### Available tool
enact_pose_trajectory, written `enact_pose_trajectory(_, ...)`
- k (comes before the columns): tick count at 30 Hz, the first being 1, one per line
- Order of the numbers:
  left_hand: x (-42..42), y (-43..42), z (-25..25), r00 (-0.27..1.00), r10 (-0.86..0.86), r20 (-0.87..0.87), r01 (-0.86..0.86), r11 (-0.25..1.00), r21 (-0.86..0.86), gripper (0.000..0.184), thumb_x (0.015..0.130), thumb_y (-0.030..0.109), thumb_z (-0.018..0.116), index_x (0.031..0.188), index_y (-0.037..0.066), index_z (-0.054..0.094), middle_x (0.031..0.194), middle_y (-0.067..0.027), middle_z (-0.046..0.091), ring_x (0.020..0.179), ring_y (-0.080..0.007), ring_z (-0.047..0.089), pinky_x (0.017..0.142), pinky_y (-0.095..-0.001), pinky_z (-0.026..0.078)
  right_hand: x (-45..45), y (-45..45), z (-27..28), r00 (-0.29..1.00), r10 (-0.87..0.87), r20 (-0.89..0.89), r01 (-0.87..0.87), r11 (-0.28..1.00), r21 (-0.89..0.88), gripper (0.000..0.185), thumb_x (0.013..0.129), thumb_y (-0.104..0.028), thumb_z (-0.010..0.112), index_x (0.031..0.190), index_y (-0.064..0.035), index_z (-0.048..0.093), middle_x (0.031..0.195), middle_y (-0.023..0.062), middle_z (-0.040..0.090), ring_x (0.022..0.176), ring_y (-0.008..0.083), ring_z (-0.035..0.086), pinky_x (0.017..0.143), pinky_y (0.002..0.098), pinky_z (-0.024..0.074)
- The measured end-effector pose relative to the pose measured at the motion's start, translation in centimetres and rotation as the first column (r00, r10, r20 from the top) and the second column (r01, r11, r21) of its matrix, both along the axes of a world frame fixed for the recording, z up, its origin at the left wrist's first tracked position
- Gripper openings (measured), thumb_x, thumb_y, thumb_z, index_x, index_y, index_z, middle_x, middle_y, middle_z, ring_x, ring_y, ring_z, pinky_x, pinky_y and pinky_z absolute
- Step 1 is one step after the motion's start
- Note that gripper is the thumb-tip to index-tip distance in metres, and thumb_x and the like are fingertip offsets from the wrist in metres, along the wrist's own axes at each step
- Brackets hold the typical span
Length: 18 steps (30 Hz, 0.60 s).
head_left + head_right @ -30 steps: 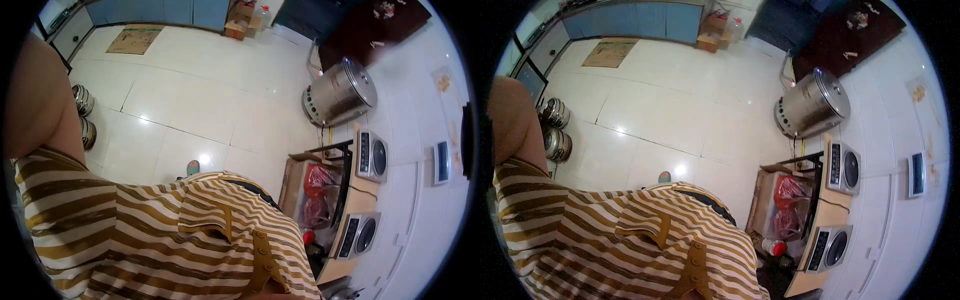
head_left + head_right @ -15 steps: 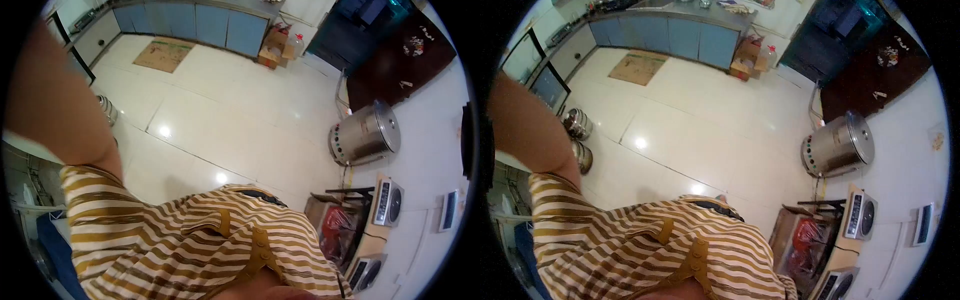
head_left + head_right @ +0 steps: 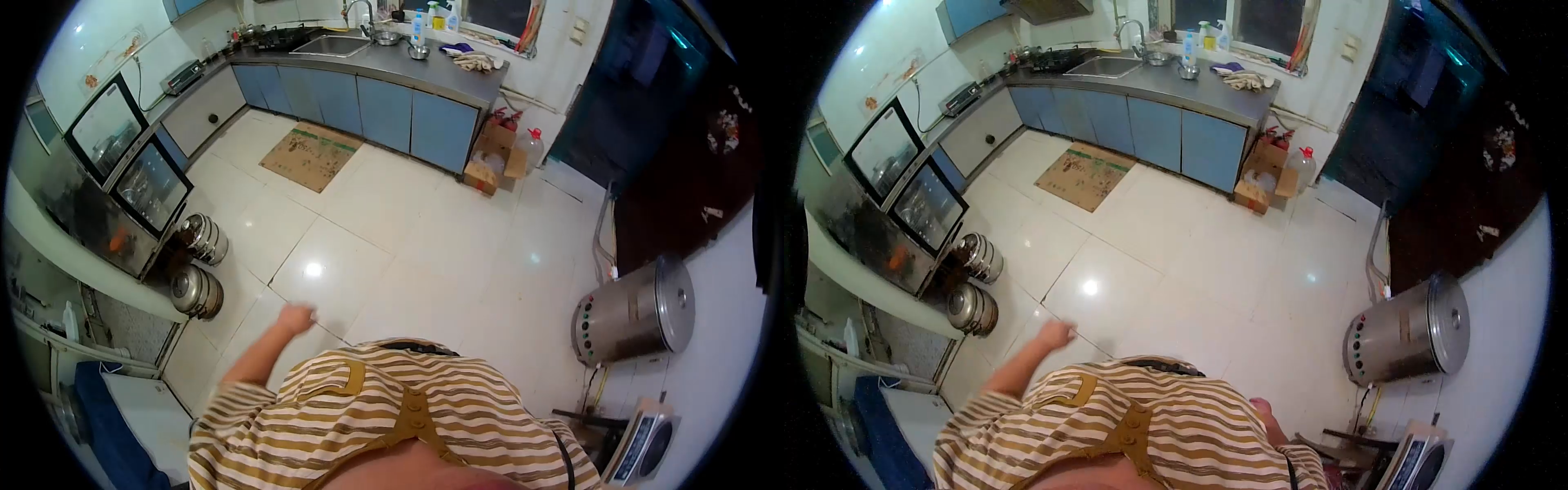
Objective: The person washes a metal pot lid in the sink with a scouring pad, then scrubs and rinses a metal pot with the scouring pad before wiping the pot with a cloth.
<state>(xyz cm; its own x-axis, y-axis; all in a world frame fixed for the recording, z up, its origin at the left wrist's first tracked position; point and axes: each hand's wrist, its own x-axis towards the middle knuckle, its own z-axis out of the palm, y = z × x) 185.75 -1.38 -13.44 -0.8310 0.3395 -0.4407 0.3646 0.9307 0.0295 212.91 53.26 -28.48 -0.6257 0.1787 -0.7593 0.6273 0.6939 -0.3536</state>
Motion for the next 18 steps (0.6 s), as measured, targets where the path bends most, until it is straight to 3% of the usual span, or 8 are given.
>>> enact_pose_trajectory(1, 2.0, -1.7, -3.5, 0.972, 0.173, 0.16, -0.165, 0.984, -0.06, 0.039, 0.084, 0.04, 0.049, 0.113, 0.015, 0.057, 0.108, -0.012, 0.06, 0.102, -0.0301, 0.056, 0.091, -0.0426, 0.04, -2.5, 0.8, 0.2, 1.0, 0.013, -0.019, -0.013, 1.0, -0.004, 0.038, 0.076, -0.013, 0.047, 0.113, -0.0054, 0.057, 0.084, 0.0154, 0.063, 0.067, 0.0195, 0.063, 0.058, 0.0325, 0.0514)
enact_pose_trajectory(3, 7.1, -5.7, -9.3, 0.872, 0.397, 0.287, -0.438, 0.894, 0.094, 0.043, 0.084, 0.042, 0.049, 0.116, 0.013, 0.055, 0.113, -0.0149, 0.058, 0.104, -0.031, 0.055, 0.089, -0.0413, 0.042, -8.0, 2.1, 0.9, 0.998, 0.019, -0.058, -0.02, 1.0, -0.023, 0.038, 0.076, -0.013, 0.047, 0.112, -0.0053, 0.058, 0.083, 0.0156, 0.064, 0.067, 0.0195, 0.063, 0.058, 0.0326, 0.0516)
enact_pose_trajectory(5, 10.2, -7.5, -12.1, 0.713, 0.573, 0.404, -0.645, 0.762, 0.058, 0.043, 0.084, 0.042, 0.049, 0.115, 0.012, 0.056, 0.112, -0.0153, 0.058, 0.103, -0.0308, 0.055, 0.089, -0.0408, 0.042, -13.4, 2.5, 1.9, 0.996, 0.006, -0.084, -0.008, 0.999, -0.031, 0.038, 0.075, -0.013, 0.047, 0.111, -0.0053, 0.059, 0.082, 0.0158, 0.064, 0.066, 0.0196, 0.063, 0.058, 0.0328, 0.0517)
enact_pose_trajectory(7, 11.0, -7.9, -13.4, 0.552, 0.689, 0.47, -0.785, 0.62, 0.014, 0.043, 0.084, 0.041, 0.05, 0.114, 0.012, 0.056, 0.111, -0.0157, 0.059, 0.103, -0.0306, 0.056, 0.088, -0.0402, 0.043, -19.4, 2.2, 4.2, 0.998, -0.01, -0.07, 0.011, 1.0, 0.014, 0.039, 0.073, -0.016, 0.049, 0.108, -0.0058, 0.061, 0.09, 0.0148, 0.064, 0.074, 0.0222, 0.063, 0.069, 0.0335, 0.0501)
enact_pose_trajectory(11, 8.2, -7.7, -15.4, 0.377, 0.764, 0.524, -0.9, 0.435, 0.015, 0.042, 0.084, 0.041, 0.05, 0.112, 0.01, 0.057, 0.109, -0.0165, 0.059, 0.101, -0.0303, 0.056, 0.086, -0.039, 0.043, -30.3, 1.1, 5.3, 0.998, -0.048, -0.038, 0.048, 0.999, 0.008, 0.04, 0.072, -0.02, 0.05, 0.108, -0.0076, 0.062, 0.101, 0.0119, 0.064, 0.091, 0.0268, 0.062, 0.083, 0.034, 0.0472)
enact_pose_trajectory(13, 5.7, -8.0, -16.9, 0.354, 0.765, 0.537, -0.917, 0.397, 0.04, 0.042, 0.084, 0.041, 0.051, 0.111, 0.009, 0.058, 0.108, -0.0169, 0.06, 0.101, -0.0301, 0.057, 0.085, -0.0385, 0.044, -35.4, 1.0, 2.2, 0.988, 0.017, -0.152, -0.019, 1.0, -0.014, 0.038, 0.077, -0.014, 0.046, 0.113, -0.0066, 0.058, 0.079, 0.0124, 0.065, 0.059, 0.0205, 0.063, 0.055, 0.0325, 0.0514)
enact_pose_trajectory(18, -7.4, -9.5, -20.0, 0.498, 0.709, 0.499, -0.863, 0.46, 0.207, 0.042, 0.084, 0.04, 0.052, 0.109, 0.007, 0.059, 0.106, -0.0179, 0.06, 0.099, -0.0297, 0.057, 0.084, -0.0371, 0.045, -45.3, -3.8, 10.0, 0.985, -0.014, -0.173, 0.009, 1.0, -0.027, 0.039, 0.076, -0.01, 0.047, 0.114, -0.0065, 0.057, 0.085, 0.0128, 0.065, 0.067, 0.0196, 0.064, 0.057, 0.0324, 0.0517)
